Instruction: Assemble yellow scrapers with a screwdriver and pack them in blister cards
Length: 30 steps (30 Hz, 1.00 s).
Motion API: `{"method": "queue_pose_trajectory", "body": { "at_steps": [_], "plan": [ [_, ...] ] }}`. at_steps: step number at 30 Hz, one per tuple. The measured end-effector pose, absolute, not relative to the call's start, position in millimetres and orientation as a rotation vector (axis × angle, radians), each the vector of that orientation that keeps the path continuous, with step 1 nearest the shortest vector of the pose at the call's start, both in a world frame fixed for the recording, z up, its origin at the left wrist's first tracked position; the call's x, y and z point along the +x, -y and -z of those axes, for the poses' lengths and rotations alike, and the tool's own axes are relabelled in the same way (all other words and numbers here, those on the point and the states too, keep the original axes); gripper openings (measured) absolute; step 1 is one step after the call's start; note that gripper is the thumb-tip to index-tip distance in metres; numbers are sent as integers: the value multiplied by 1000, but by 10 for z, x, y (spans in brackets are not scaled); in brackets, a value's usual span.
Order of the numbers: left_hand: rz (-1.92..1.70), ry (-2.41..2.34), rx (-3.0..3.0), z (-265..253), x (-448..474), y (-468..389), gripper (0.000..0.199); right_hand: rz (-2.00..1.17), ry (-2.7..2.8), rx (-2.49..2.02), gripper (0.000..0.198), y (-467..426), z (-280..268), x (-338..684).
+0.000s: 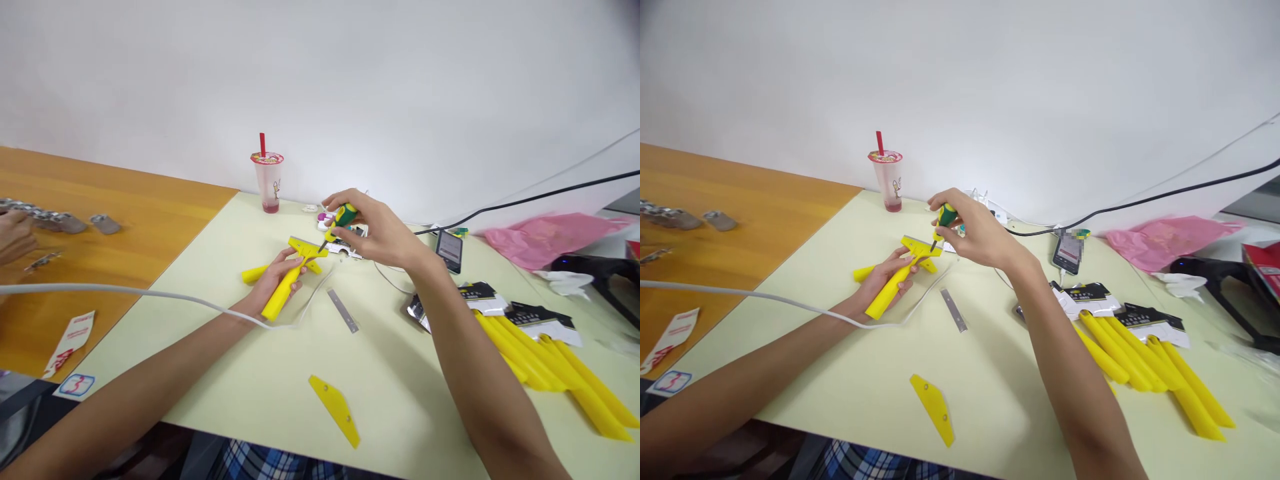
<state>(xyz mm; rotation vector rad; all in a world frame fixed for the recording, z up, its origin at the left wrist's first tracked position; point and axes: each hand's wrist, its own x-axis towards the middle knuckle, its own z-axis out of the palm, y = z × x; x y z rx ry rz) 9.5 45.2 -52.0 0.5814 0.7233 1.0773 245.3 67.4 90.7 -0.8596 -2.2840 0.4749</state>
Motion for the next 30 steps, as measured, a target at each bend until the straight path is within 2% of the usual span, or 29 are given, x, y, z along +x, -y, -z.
{"method": "queue_pose_trajectory", "body": {
  "at_steps": [10, 16, 23, 30],
  "plan": [
    [-1063, -677, 610, 457, 120, -393, 53, -315, 2387, -829, 9, -703, -828, 2431],
    [-1105, -692, 605, 413, 115, -426, 56, -427, 2339, -895, 10, -770, -680, 2416],
    [-1038, -741, 591, 352, 79, -453, 59, -465, 1953, -1124, 28, -699, -834, 2675],
    [-995, -719, 545, 387, 83, -450, 59, -431, 2042, -1263, 46, -672, -1100, 2516]
  ]
}}
